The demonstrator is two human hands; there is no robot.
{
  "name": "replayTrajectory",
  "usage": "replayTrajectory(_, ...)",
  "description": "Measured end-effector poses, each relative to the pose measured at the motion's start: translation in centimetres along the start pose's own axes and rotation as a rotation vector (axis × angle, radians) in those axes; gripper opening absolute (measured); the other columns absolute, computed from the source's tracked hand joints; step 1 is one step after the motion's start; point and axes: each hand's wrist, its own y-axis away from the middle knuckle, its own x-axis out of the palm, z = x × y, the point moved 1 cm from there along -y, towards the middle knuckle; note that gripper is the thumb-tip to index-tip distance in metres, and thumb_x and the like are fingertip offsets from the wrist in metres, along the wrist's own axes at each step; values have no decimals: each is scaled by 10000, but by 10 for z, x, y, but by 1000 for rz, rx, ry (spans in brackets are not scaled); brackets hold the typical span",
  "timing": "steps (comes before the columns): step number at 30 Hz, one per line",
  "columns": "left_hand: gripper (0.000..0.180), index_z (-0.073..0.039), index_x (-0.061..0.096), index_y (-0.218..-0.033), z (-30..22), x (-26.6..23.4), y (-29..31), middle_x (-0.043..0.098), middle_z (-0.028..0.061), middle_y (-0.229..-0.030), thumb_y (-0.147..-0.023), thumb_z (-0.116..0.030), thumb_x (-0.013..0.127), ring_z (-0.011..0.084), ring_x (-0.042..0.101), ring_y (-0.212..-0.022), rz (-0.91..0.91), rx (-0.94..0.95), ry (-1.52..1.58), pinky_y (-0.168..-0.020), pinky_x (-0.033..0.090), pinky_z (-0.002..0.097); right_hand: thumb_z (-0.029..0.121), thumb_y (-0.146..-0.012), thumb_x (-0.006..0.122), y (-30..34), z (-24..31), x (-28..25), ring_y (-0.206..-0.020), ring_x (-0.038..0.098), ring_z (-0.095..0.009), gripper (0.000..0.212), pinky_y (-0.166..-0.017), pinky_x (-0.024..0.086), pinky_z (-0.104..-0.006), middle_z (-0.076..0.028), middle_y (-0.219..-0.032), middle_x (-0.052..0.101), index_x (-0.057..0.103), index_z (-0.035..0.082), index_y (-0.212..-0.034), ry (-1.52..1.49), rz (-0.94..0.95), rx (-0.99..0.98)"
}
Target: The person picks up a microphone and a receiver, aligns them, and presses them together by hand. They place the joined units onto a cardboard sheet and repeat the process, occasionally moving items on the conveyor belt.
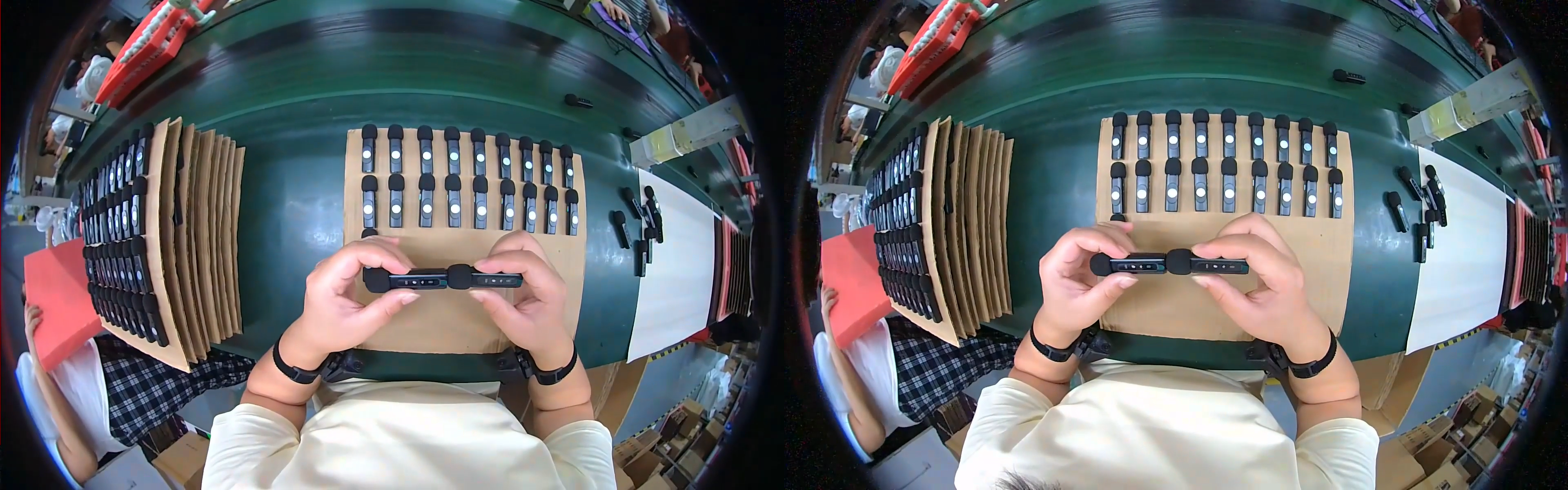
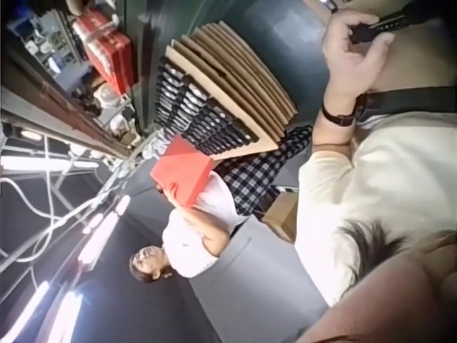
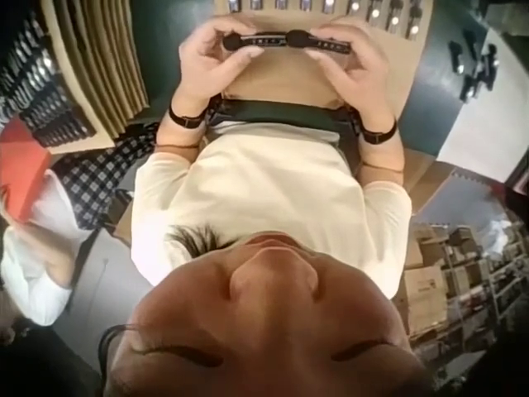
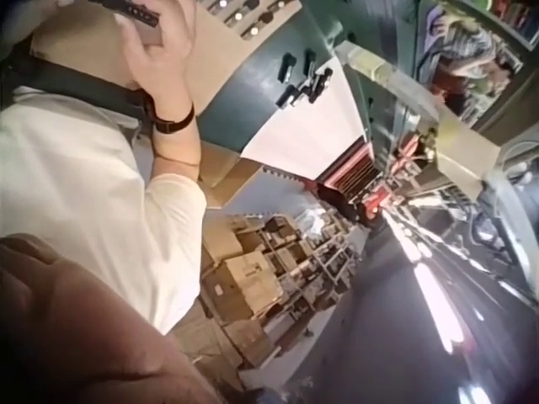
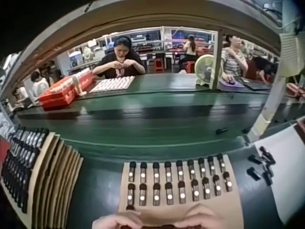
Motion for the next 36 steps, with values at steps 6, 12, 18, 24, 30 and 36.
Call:
replayTrajectory(6, 301, -1, 645, -1010, -8, 3, -5, 673, 117, -969, -734, 76, 739, 224, 641, -939, 0, -41, -183, -872, 504, 357, -67, -770, 725, 4, 0, 4, -914, 569, -198, 272, -782, 491, -293, -122, -1013, 562, 652, -9, -1026, -243, -74, 130)
replayTrajectory(12, 284, 9, 638, -1001, -2, 2, -6, 670, 136, -995, -740, 112, 686, 232, 635, -946, 37, 38, -179, -839, 507, 351, -82, -766, 721, 7, -3, 2, -925, 568, -195, 291, -784, 497, -287, -122, -1033, 555, 642, -11, -1036, -329, -81, 144)
replayTrajectory(18, 304, -18, 549, -1076, 4, 14, 1, 641, 145, -1045, -798, 77, 625, 240, 612, -978, 69, 7, 93, -1015, 428, 425, -140, -710, 690, 5, 3, 5, -867, 585, -189, 333, -724, 492, -281, -111, -969, 582, 658, 10, -1005, 54, 43, -18)
replayTrajectory(24, 421, -34, 455, -1205, 11, 17, 13, 610, 146, -1076, -829, 47, 626, 210, 595, -919, -17, -29, 285, -901, 449, 354, -91, -733, 728, 9, 10, 9, -831, 597, -206, 256, -736, 500, -284, -92, -956, 561, 621, 51, -919, 99, 45, -118)
replayTrajectory(30, 385, -11, 557, -1133, -7, 15, 2, 618, 116, -999, -789, 25, 728, 181, 577, -842, 120, -116, 122, -757, 453, 291, -140, -681, 655, 9, 6, 10, -861, 609, -241, 335, -732, 500, -332, -90, -991, 601, 647, 60, -950, 23, 117, -263)
replayTrajectory(36, 311, -22, 670, -988, -7, 15, 0, 628, 75, -912, -717, -16, 823, 140, 550, -725, 116, 6, -18, -609, 443, 243, -139, -683, 633, 14, -2, 14, -894, 614, -244, 365, -752, 506, -335, -103, -1032, 598, 608, 72, -981, -111, 54, -157)
